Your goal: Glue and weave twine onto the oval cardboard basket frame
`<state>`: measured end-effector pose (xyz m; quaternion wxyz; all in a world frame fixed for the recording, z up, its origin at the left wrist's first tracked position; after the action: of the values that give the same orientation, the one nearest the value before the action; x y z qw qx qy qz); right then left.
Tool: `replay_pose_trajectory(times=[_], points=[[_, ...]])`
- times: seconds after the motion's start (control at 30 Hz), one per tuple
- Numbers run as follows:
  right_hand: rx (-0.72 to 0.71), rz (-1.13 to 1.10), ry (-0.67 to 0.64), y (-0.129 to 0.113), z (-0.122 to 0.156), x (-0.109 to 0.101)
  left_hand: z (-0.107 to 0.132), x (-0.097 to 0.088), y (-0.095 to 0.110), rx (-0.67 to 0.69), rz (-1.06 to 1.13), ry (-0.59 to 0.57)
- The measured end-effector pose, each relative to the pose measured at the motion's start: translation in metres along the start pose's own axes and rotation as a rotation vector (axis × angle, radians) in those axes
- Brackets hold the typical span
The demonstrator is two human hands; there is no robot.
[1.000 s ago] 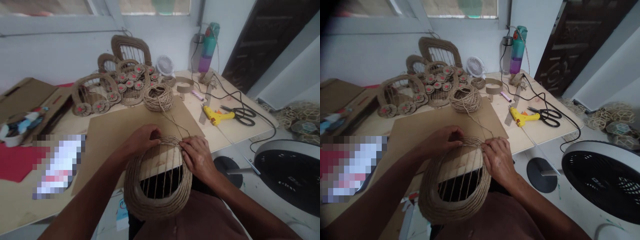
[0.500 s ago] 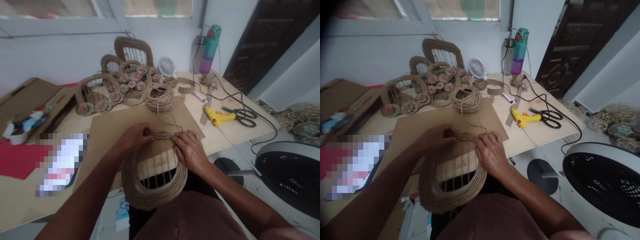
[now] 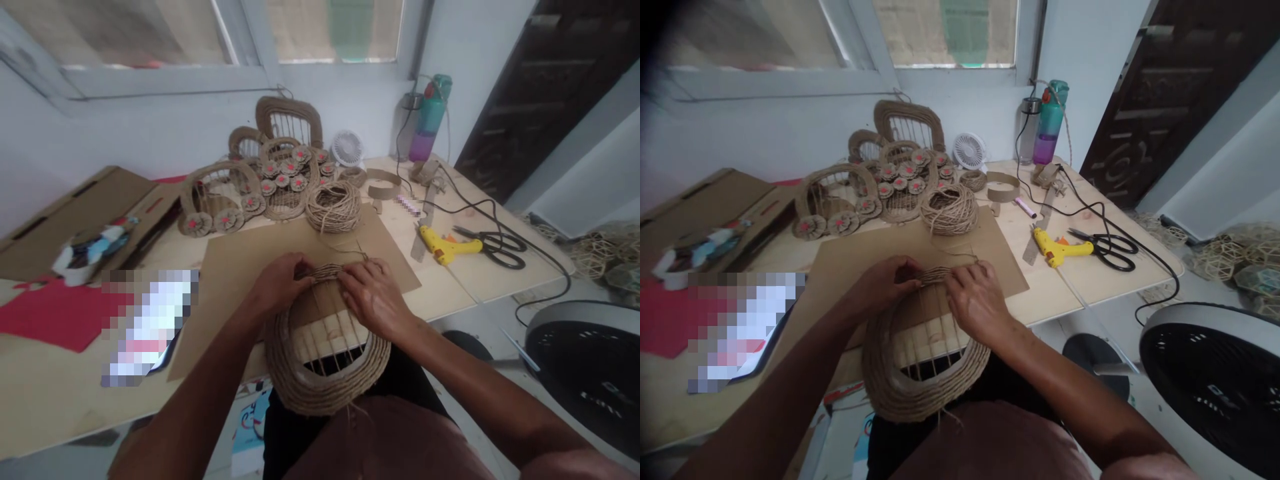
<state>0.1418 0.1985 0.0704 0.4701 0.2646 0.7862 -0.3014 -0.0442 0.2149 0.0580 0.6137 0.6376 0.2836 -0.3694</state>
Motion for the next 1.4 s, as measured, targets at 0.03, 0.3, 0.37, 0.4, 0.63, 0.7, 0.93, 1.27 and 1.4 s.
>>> replay_pose_trajectory(times=[0.03,0.3,0.37,0.4,0.63,0.7,0.93,1.27,1.4], points=[[-0.011,-0.006,-0.005,-0.002,-0.001,0.001,0.0,0.001,0.0,0.005,0.001,0.008],[-0.025,-0.023,-0.014,0.006,0.0,0.002,-0.004,0.007,0.004,-0.019,-0.075,0.022],[-0.026,-0.028,-0.009,0.008,0.001,0.002,-0.004,0.008,0.005,-0.02,-0.084,0.017],[-0.027,-0.029,-0.006,0.008,0.001,0.002,-0.004,0.008,0.005,-0.021,-0.094,0.016],[-0.035,-0.013,0.021,0.008,0.001,0.005,-0.003,0.008,-0.001,0.02,-0.079,0.0],[-0.036,-0.012,0.018,0.008,0.001,0.006,-0.005,0.008,0.0,0.028,-0.065,0.014],[-0.026,-0.022,0.016,0.008,0.001,0.006,-0.013,0.015,0.011,0.041,-0.146,0.0],[-0.028,-0.013,0.037,0.009,0.002,0.009,-0.021,0.01,0.009,-0.016,-0.061,-0.073],[-0.015,-0.016,0.013,0.009,0.002,0.009,-0.02,0.011,0.003,0.007,0.09,-0.094]])
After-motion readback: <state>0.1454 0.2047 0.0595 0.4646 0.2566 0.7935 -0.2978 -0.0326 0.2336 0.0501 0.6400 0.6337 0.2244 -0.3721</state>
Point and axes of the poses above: each hand's wrist, its own z-axis away from the middle knuckle, its own x-axis out of the palm, y = z × x, the point moved 5 cm from there along -z, towards the middle knuckle, and after that the axes turned 9 degrees about x, right-handed, at the moved point
